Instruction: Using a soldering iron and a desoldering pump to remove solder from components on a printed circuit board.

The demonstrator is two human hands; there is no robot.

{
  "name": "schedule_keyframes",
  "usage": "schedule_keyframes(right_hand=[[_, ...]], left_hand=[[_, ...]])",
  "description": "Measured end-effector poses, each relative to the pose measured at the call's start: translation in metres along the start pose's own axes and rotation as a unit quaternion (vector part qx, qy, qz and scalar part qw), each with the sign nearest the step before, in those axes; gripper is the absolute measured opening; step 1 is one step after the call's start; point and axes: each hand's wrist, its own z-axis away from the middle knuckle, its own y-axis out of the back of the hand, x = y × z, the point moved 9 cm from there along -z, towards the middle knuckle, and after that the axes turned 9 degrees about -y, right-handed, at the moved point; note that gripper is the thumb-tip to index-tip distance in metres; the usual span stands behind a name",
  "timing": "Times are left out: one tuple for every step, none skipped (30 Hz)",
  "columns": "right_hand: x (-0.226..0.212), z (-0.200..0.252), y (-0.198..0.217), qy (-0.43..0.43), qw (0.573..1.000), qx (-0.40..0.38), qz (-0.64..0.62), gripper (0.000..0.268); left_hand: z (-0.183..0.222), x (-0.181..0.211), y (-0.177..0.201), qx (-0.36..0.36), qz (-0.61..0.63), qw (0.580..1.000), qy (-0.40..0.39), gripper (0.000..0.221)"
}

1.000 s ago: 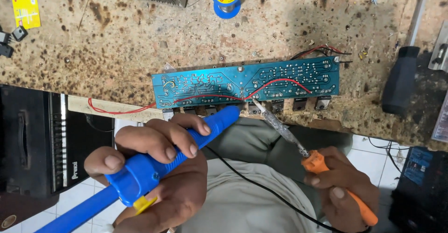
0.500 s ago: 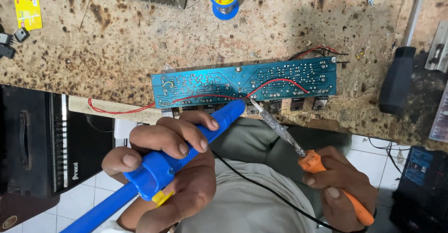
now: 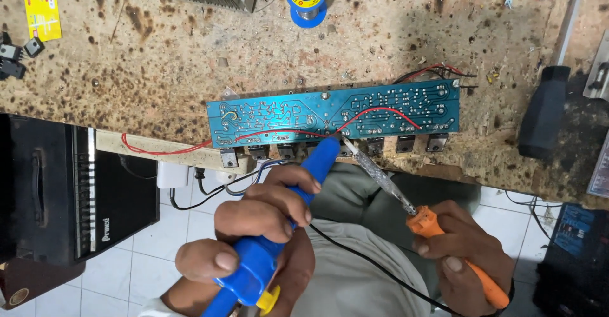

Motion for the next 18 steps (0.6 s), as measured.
schedule_keyframes(right_hand=[[-0.004, -0.003, -0.003, -0.001, 1.000, 0.000, -0.001, 0.029], [-0.009, -0.005, -0.002, 0.003, 1.000, 0.025, -0.005, 0.030], [-0.015, -0.007, -0.001, 0.007, 0.999, 0.049, -0.009, 0.033], [-0.023, -0.014, -0.007, 0.004, 0.999, 0.048, -0.009, 0.033], [-0.037, -0.018, -0.010, 0.024, 0.998, 0.064, -0.014, 0.035], [-0.051, -0.027, -0.013, 0.053, 0.995, 0.078, -0.021, 0.037], [-0.054, -0.028, -0.011, 0.061, 0.995, 0.075, -0.022, 0.037], [-0.056, -0.028, -0.012, 0.063, 0.996, 0.061, -0.023, 0.036], [-0.058, -0.028, -0.013, 0.066, 0.996, 0.047, -0.023, 0.034], [-0.063, -0.022, -0.011, 0.074, 0.996, 0.045, -0.023, 0.034], [-0.068, -0.016, -0.008, 0.087, 0.995, 0.048, -0.007, 0.030], [-0.072, -0.008, -0.006, 0.093, 0.994, 0.054, 0.009, 0.026], [-0.066, 0.005, -0.001, 0.095, 0.994, 0.057, 0.009, 0.026], [-0.055, 0.020, 0.011, 0.068, 0.994, 0.084, -0.027, 0.023], [-0.044, 0.036, 0.022, 0.042, 0.991, 0.111, -0.063, 0.019], [-0.037, 0.040, 0.027, 0.042, 0.991, 0.111, -0.062, 0.019], [-0.031, 0.045, 0.038, 0.056, 0.977, 0.117, -0.170, 0.016], [-0.023, 0.051, 0.047, 0.071, 0.950, 0.122, -0.277, 0.022]], left_hand=[[-0.006, 0.004, -0.003, -0.001, 0.000, 1.000, 0.001, 0.037], [-0.010, 0.002, -0.006, 0.002, -0.011, 0.999, 0.038, 0.030], [-0.014, 0.001, -0.008, 0.004, -0.022, 0.997, 0.075, 0.039], [-0.009, -0.013, -0.005, 0.004, -0.023, 0.997, 0.078, 0.039], [-0.007, -0.016, 0.002, 0.032, -0.005, 0.999, 0.027, 0.025], [-0.006, -0.020, 0.008, 0.060, 0.015, 0.997, -0.035, 0.041], [-0.010, -0.019, 0.010, 0.060, 0.015, 0.997, -0.043, 0.041], [-0.014, -0.021, 0.008, 0.046, 0.017, 0.998, -0.035, 0.044], [-0.018, -0.024, 0.006, 0.033, 0.020, 0.999, -0.027, 0.047], [-0.023, -0.009, 0.004, 0.033, 0.021, 0.999, -0.035, 0.047], [-0.025, -0.005, 0.006, 0.057, 0.044, 0.997, 0.015, 0.043], [-0.024, -0.002, 0.008, 0.079, 0.069, 0.992, 0.073, 0.040], [-0.030, 0.010, 0.015, 0.078, 0.071, 0.992, 0.072, 0.040], [-0.030, 0.016, 0.018, 0.046, 0.036, 0.990, 0.132, 0.040], [-0.029, 0.021, 0.023, 0.015, 0.000, 0.981, 0.191, 0.042], [-0.019, 0.024, 0.047, 0.015, 0.001, 0.981, 0.191, 0.042], [0.006, 0.014, 0.043, -0.193, -0.059, 0.939, 0.280, 0.050], [0.044, 0.006, 0.050, -0.389, -0.118, 0.842, 0.355, 0.068]])
